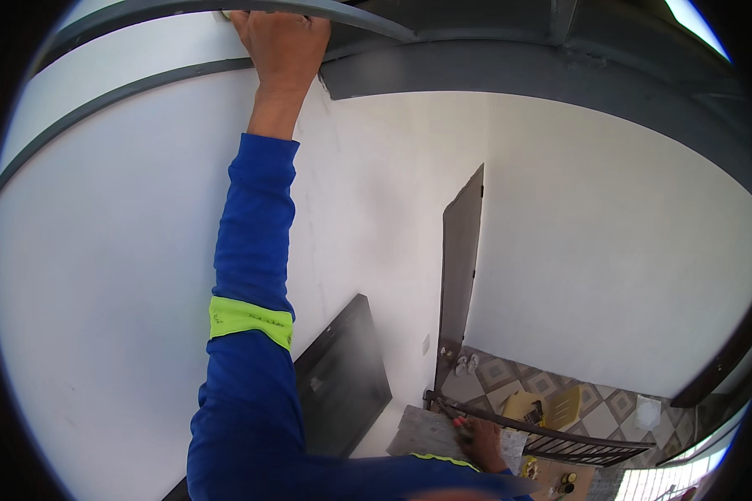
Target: The person secures a gray conduit pipe to a ceiling or wall using pliers. They repeatedly position the conduit, clamp it with pliers, and adjust its placement along the frame.
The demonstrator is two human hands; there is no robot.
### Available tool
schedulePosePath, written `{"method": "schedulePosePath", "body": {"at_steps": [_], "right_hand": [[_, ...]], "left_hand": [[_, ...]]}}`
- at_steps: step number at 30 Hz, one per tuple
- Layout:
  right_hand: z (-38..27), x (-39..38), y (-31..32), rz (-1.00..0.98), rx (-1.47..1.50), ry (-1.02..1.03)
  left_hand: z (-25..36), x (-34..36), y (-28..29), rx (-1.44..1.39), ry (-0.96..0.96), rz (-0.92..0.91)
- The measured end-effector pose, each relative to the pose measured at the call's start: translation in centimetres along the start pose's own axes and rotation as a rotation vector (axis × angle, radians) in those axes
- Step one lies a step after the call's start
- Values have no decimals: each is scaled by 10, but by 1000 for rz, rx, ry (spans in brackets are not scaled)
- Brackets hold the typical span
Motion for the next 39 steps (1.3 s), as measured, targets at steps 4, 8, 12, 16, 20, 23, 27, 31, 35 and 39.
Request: {"method": "schedulePosePath", "body": {"at_steps": [4,8,12,16,20,23,27,31,35,39], "right_hand": [[5,5,2,40,80,-16],[-14,34,40,98,138,-29],[-68,91,120,92,413,-2],[-145,144,220,11,586,132],[-224,177,313,21,843,306],[-276,199,375,97,992,496],[-326,221,422,98,1001,586],[-354,231,441,12,863,618],[-367,237,462,-26,749,612],[-383,246,486,-79,585,580]], "left_hand": [[0,0,2,-21,33,14],[1,-1,1,-33,54,9],[0,-1,-2,-49,88,9],[-1,-2,5,-107,134,-34],[1,-1,13,7,107,-51],[0,3,7,-21,143,-72],[-7,0,-2,-75,178,-65],[-9,-5,0,-73,112,-5],[-7,-3,1,-103,162,84],[-6,-5,-1,-157,193,148]]}}
Point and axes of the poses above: each hand's wrist, its own x-axis towards the middle knuckle, its own y-axis out of the back of the hand, z = x × y, the point moved 3 cm from there along x, towards the middle knuckle
